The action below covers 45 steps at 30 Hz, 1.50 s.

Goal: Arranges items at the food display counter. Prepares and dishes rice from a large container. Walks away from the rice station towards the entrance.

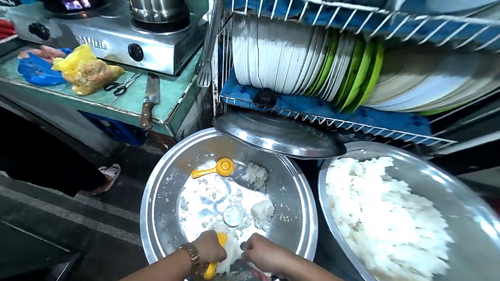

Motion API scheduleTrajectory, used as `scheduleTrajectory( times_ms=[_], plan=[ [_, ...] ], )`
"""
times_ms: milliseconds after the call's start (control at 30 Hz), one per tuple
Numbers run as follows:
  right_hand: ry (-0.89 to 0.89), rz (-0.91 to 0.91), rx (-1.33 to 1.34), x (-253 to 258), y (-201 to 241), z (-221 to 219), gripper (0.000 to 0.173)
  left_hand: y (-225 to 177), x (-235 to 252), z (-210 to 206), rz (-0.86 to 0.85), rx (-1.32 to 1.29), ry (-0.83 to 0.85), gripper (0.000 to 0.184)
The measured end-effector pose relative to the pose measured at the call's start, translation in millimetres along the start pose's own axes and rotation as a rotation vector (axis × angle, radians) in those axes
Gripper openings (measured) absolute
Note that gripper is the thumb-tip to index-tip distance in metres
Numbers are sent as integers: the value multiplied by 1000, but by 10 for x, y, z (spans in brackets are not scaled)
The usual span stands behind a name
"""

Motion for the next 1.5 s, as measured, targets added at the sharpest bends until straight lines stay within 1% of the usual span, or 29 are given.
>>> scheduleTrajectory(
  times_ms=[67,100,133,167,200,267,300,367,433,500,633,733,767,833,900,967,1033,1100,1200,1300,1367,1400,1467,1500],
  plan=[
    [-34,34,122,15,11,-34,26,-104,-124,12,-68,107,-98,70],
    [-45,53,139,17,30,-50,27,-156,-178,13,-89,174,-142,82],
    [-56,75,95,6,59,-56,28,-193,-209,19,-100,240,-166,93],
    [-69,104,-30,-28,101,-30,30,-216,-214,45,-110,301,-180,99],
    [-83,121,-206,-92,152,32,33,-225,-209,92,-121,347,-182,98],
    [-112,102,-507,-290,247,198,36,-208,-176,226,-155,401,-159,81],
    [-136,84,-607,-402,277,281,34,-191,-152,285,-169,415,-141,75],
    [-185,32,-719,-531,296,413,31,-159,-116,360,-184,447,-126,74],
    [-237,2,-735,-470,270,416,26,-144,-114,392,-183,486,-124,74],
    [-275,11,-706,-322,278,358,28,-157,-118,400,-180,516,-116,73],
    [-362,136,-697,-22,421,219,35,-185,-143,411,-159,578,-74,76],
    [-323,245,-782,60,480,94,49,-159,-179,425,-163,605,-74,80],
    [-292,251,-806,6,476,53,47,-132,-200,422,-165,609,-66,80],
    [-216,198,-817,-184,447,18,38,-74,-236,424,-161,602,-38,78],
    [-126,117,-790,-345,397,27,26,-19,-221,419,-137,579,-17,72],
    [-42,68,-743,-380,342,29,27,14,-184,395,-100,537,2,64],
    [-17,54,-645,-296,288,9,29,22,-142,354,-87,488,31,59],
    [-13,58,-510,-143,246,-45,32,36,-104,316,-67,422,42,53],
    [-10,57,-210,58,133,-153,32,70,-82,271,-8,338,58,45],
    [-27,56,30,90,67,-168,32,112,-75,259,8,221,39,41],
    [-72,87,140,42,43,-156,31,69,-151,277,-38,194,-31,51],
    [-107,108,195,3,41,-133,31,14,-231,293,-67,201,-98,62],
    [-164,141,316,-115,84,-50,29,-159,-435,303,-102,220,-243,93],
    [-193,157,383,-179,122,-14,29,-258,-529,278,-110,243,-318,100]
  ],
)
Point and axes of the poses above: each hand's wrist, its own x-axis towards the middle knuckle, its own z-axis out of the back of the hand, y = z × x, the point moved 5 cm from there along x, towards the middle knuckle, and after that the axes turned 6 degrees about -y, right-handed, at the moved point
